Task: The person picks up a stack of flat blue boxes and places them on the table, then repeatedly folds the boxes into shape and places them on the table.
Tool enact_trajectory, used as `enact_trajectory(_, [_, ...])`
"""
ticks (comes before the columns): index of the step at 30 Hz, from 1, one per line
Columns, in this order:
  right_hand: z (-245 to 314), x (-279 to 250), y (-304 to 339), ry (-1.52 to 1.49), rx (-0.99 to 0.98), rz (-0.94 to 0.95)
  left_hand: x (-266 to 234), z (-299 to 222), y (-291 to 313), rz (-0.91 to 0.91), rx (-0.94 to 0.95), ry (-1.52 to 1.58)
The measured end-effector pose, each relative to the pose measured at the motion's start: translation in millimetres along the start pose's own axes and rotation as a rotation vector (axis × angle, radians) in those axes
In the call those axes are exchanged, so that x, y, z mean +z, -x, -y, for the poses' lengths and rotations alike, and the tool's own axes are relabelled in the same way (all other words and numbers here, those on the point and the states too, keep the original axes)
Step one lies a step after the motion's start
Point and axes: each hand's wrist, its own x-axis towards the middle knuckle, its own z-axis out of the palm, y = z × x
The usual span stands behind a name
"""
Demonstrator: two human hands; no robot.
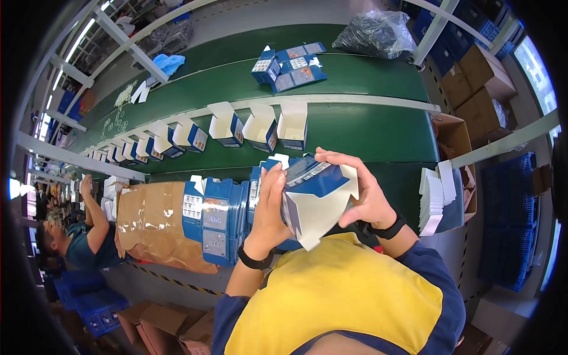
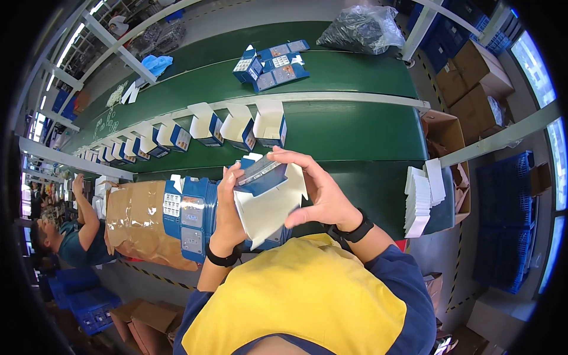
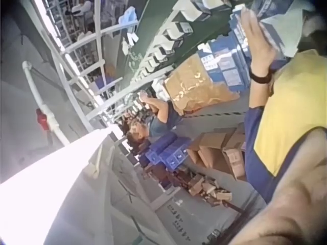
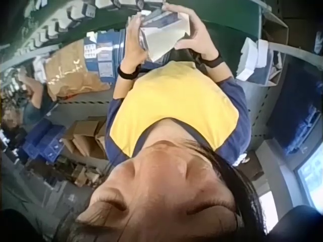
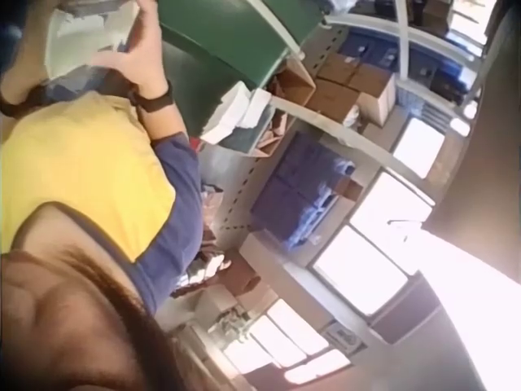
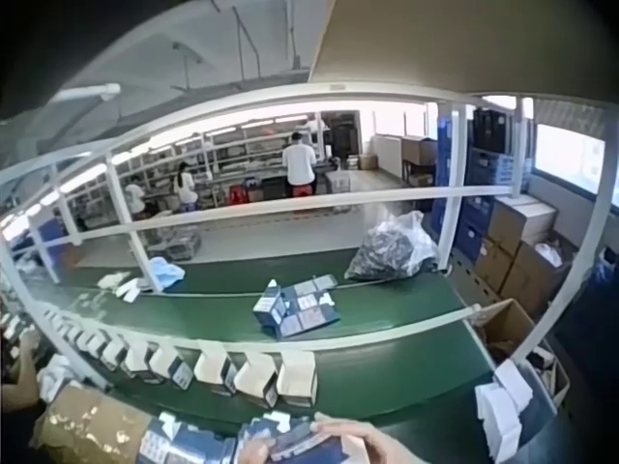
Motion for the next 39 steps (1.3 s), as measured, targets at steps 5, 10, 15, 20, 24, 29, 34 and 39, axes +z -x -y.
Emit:
enact_trajectory(5, [-0.8,14.9,-3.7,0.067,0.042,-0.137,14.3,-2.3,15.4,-0.08,-0.119,0.179])
enact_trajectory(10, [3.0,24.4,-7.8,-0.454,-0.08,-0.057,9.6,-5.0,15.2,-0.103,0.117,0.139])
enact_trajectory(15, [-0.6,24.5,-4.1,-0.137,0.069,-0.007,-8.4,-8.8,9.7,-0.093,0.018,0.277])
enact_trajectory(20, [-12.8,15.1,-5.4,0.152,-0.12,0.127,-8.1,-8.7,11.8,-0.089,-0.078,0.355])
enact_trajectory(24, [-8.6,25.0,-5.6,0.053,-0.179,0.102,-13.2,-4.3,11.1,-0.111,0.071,0.269])
enact_trajectory(29, [-5.6,35.4,-6.2,0.367,-0.021,0.001,-20.0,3.1,14.6,-0.03,0.184,0.113])
enact_trajectory(34, [-1.5,38.9,-10.5,0.426,0.067,0.077,-23.5,2.6,20.1,-0.018,0.149,0.143])
enact_trajectory(39, [-2.8,26.0,-7.8,0.629,0.071,0.222,-24.7,-3.3,22.9,0.012,0.099,0.18])
